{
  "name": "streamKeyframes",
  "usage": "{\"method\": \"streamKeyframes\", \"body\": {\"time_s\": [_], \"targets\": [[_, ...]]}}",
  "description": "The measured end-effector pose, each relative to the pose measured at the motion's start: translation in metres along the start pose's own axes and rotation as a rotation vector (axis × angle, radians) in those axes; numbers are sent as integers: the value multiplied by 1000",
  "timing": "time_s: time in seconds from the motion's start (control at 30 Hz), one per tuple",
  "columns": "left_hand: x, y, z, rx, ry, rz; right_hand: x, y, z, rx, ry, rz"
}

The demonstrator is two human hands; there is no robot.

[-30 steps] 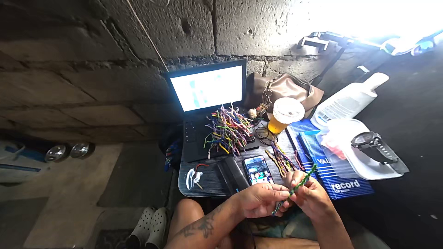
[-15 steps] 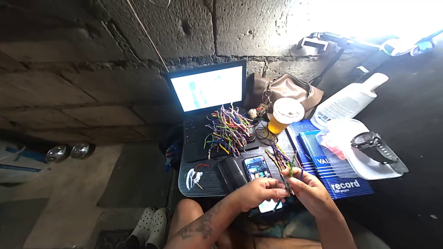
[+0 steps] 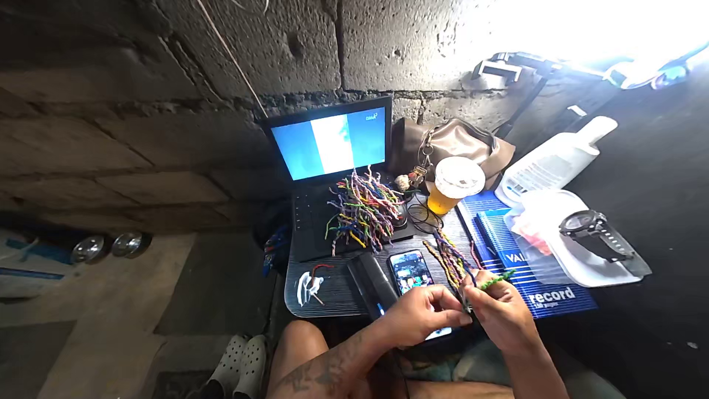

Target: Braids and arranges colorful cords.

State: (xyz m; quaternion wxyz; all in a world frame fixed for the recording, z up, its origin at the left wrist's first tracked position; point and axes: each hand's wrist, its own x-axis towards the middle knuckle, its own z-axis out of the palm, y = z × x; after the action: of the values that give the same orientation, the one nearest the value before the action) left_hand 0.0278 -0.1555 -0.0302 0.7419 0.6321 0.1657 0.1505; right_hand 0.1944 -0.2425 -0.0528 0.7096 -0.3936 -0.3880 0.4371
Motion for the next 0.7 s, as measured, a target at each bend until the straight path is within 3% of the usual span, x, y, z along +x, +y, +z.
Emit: {"method": "streamKeyframes", "body": {"time_s": [0.07,0.1,0.27,0.33,0.53,0.7], "targets": [[0,2,-1,399,178,81,1,3,8,-94,185,31],[0,2,-2,435,186,65,2,4,9,-123,217,45],[2,-3,-12,-220,-151,-137,1,0,2,-58,60,120],[3,-4,-13,-360,-202,-177,0,-1,0,-20,-23,124],[4,-3,-10,-444,-189,-215,-2,-2,-2,-114,-78,103],[5,-8,-4,-410,-118,-110,-1,2,3,-213,-4,-12]]}}
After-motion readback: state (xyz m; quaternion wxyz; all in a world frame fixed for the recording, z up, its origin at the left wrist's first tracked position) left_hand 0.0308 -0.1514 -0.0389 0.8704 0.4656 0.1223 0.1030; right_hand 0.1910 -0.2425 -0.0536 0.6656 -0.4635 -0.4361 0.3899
